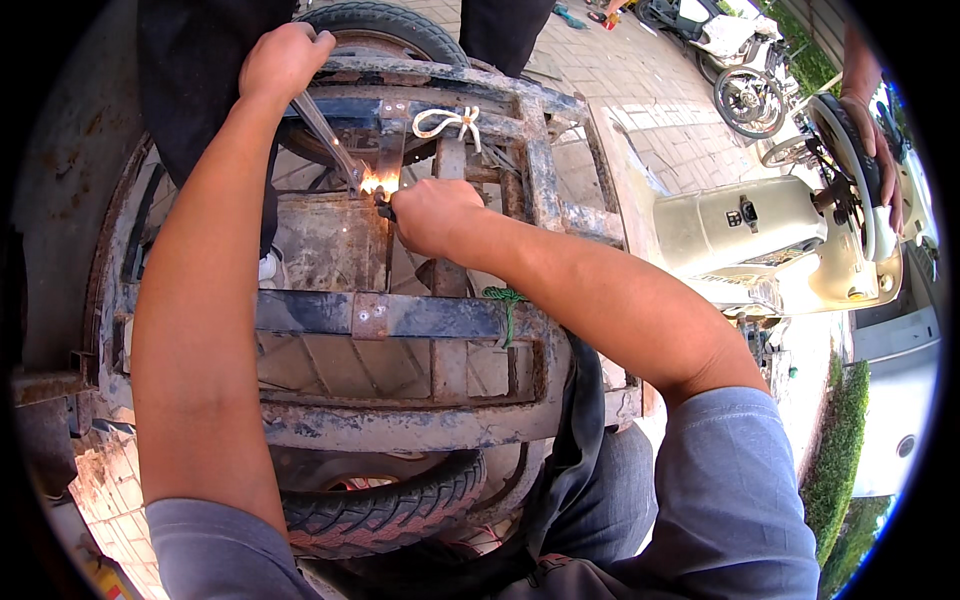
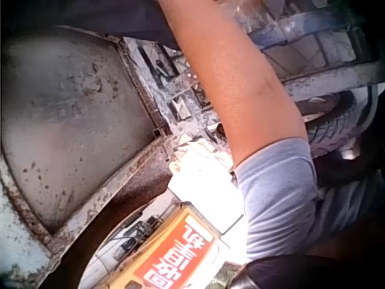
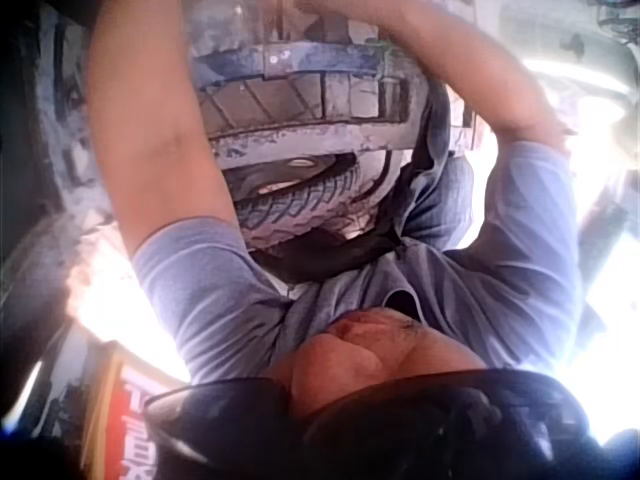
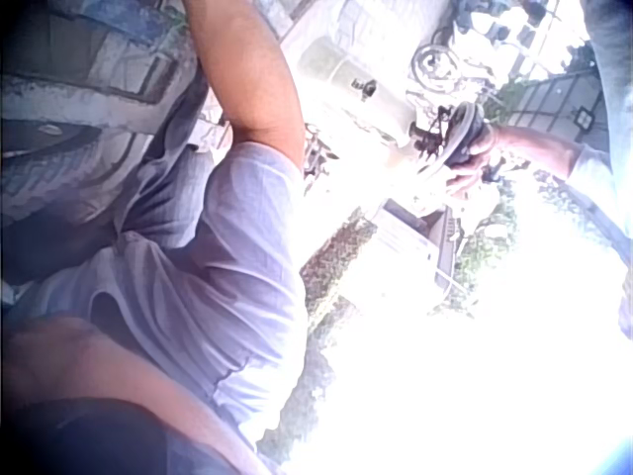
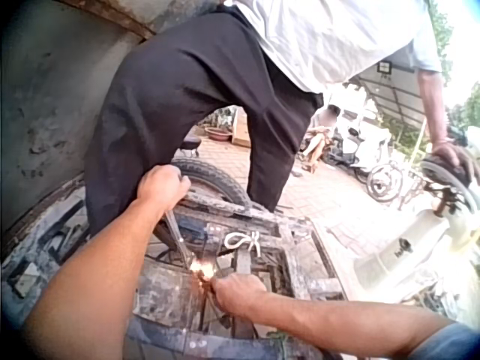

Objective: The person welds a metal frame using a handheld welding torch, producing bright sparks. They repeatedly reposition the frame and adjust their grip to access different joints while working outdoors on a paved surface.

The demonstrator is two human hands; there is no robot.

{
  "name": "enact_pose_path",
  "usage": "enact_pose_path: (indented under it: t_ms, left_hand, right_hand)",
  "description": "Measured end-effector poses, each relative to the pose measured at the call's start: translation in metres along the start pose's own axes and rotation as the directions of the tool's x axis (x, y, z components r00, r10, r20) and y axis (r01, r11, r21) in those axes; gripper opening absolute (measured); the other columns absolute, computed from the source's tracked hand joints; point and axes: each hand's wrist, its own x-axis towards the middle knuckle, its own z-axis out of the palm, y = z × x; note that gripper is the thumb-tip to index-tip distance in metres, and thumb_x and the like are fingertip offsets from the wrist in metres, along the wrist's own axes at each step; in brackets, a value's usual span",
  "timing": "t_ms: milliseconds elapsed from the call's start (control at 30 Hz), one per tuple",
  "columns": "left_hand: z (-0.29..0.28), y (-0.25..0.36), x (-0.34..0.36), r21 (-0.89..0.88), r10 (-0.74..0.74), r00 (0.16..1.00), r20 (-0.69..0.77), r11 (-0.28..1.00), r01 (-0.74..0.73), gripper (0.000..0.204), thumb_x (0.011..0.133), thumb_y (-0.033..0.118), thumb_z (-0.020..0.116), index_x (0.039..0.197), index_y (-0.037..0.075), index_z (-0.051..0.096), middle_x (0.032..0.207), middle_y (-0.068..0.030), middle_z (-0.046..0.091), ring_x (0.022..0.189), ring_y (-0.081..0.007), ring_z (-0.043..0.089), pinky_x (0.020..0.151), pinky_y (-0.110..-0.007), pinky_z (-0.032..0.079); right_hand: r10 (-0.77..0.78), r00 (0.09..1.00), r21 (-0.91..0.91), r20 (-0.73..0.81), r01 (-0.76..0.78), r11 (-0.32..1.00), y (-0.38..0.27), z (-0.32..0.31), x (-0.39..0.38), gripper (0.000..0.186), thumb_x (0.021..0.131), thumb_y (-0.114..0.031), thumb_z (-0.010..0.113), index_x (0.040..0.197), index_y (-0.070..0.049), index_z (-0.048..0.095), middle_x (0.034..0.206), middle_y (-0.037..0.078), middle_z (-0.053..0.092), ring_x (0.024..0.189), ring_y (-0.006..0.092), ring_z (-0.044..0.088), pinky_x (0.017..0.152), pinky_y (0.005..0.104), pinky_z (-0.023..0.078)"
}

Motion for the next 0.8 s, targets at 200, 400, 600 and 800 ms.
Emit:
enact_pose_path:
  t_ms: [200,400,600,800]
  left_hand:
    - [0.000,-0.002,0.000,0.006,0.025,1.000,-0.001,1.000,-0.025,0.043,0.088,0.045,0.053,0.103,0.010,0.073,0.103,-0.0188,0.070,0.099,-0.0379,0.066,0.088,-0.047,0.052]
    - [-0.001,-0.002,-0.002,-0.007,0.007,1.000,-0.003,1.000,-0.007,0.044,0.087,0.045,0.053,0.103,0.010,0.073,0.103,-0.0193,0.070,0.099,-0.0386,0.066,0.088,-0.047,0.052]
    - [-0.007,0.011,-0.011,-0.025,-0.006,0.994,-0.113,1.000,0.003,0.037,0.085,0.034,0.057,0.088,0.002,0.073,0.096,-0.0222,0.070,0.095,-0.0370,0.067,0.090,-0.047,0.052]
    - [-0.006,0.008,-0.011,-0.025,0.024,0.991,-0.135,0.999,-0.028,0.037,0.086,0.033,0.056,0.086,0.001,0.073,0.094,-0.0226,0.070,0.094,-0.0381,0.067,0.089,-0.047,0.052]
  right_hand:
    - [0.004,0.997,0.105,-0.081,0.004,0.994,0.018,-0.003,-0.002,0.033,0.088,-0.027,0.057,0.111,-0.006,0.068,0.106,0.020,0.070,0.099,0.0374,0.068,0.086,0.0469,0.054]
    - [-0.005,0.995,0.164,-0.099,0.021,0.986,0.028,-0.006,0.002,0.038,0.088,-0.032,0.059,0.115,-0.008,0.068,0.106,0.020,0.070,0.101,0.0378,0.066,0.089,0.0473,0.053]
    - [-0.037,0.997,0.190,-0.064,0.048,0.981,0.032,0.002,0.015,0.038,0.087,-0.033,0.060,0.116,-0.009,0.068,0.105,0.021,0.069,0.100,0.0385,0.066,0.088,0.0472,0.053]
    - [-0.039,0.996,0.209,-0.075,0.054,0.976,0.032,-0.001,0.019,0.037,0.086,-0.033,0.061,0.112,-0.008,0.070,0.101,0.021,0.070,0.099,0.0385,0.067,0.088,0.0460,0.053]
